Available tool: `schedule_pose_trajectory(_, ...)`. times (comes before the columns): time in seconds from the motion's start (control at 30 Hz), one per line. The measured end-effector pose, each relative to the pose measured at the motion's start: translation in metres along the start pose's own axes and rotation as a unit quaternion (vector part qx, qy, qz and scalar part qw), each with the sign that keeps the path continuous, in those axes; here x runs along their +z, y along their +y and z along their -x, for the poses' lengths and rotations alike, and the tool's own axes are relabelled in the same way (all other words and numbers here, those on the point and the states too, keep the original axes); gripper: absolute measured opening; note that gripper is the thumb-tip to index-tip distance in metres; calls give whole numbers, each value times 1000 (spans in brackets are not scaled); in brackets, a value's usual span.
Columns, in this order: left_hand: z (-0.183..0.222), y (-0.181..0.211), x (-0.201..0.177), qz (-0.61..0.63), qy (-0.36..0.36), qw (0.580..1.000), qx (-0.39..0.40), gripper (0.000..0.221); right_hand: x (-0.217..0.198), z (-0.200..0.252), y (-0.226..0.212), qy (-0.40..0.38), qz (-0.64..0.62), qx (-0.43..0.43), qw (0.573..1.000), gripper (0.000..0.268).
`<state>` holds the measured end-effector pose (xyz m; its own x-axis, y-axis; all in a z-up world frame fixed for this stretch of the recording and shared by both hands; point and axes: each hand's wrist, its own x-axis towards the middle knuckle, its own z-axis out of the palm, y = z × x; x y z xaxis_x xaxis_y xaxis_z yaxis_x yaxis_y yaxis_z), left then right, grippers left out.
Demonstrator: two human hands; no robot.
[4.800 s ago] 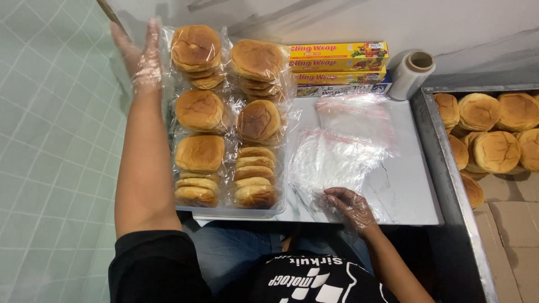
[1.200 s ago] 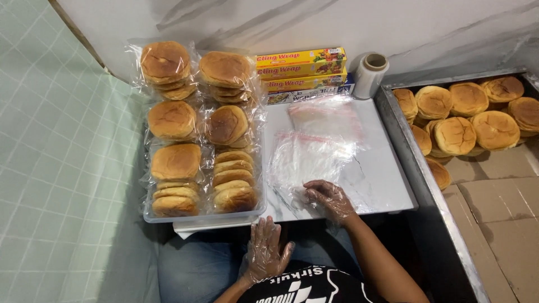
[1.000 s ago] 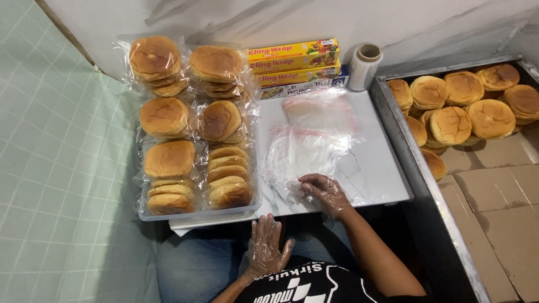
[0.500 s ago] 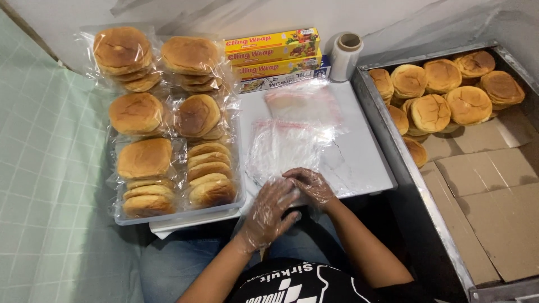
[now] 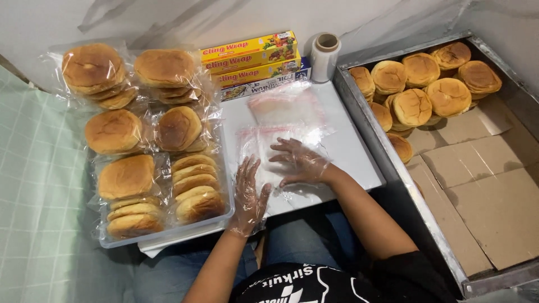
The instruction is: The person picks round buns from a metal tray and places them into clear plastic bags. They seal each bag and set it aside in a stack. The person repeats this process for multiple buns throughout the clip.
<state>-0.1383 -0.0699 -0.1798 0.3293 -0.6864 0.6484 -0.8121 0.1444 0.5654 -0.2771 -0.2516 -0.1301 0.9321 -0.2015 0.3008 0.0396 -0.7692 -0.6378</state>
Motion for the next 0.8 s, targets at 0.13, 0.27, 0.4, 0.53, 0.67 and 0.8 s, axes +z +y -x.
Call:
schedule_pose_trajectory(0.13, -4, 3, -2, -20, -4, 1000, 3, 61, 9, -2, 18, -122, 140, -3, 983, 86)
schedule_pose_trajectory(0.27, -10, 14, -10, -4, -12, 1000, -9, 59, 13, -4, 21, -111, 180, -20, 977, 75)
schedule_pose_trajectory(0.4, -4, 0, 1, -17, -17, 1000, -14, 61, 23, 0, 41, -110, 160, 8, 981, 68)
schedule_pose_trajectory(0.53, -3, -3, 3, -85, -64, 994, -18, 59, 25, 0, 57, -104, 140, -11, 985, 58)
schedule_pose_trajectory(0.67, -2, -3, 3, -106, -89, 990, -31, 67, 21, -1, 57, -132, 138, -37, 981, 73)
schedule_pose_trajectory(0.8, -7, 4, -3, -114, -114, 986, -52, 71, 20, -1, 59, -144, 140, -44, 979, 76)
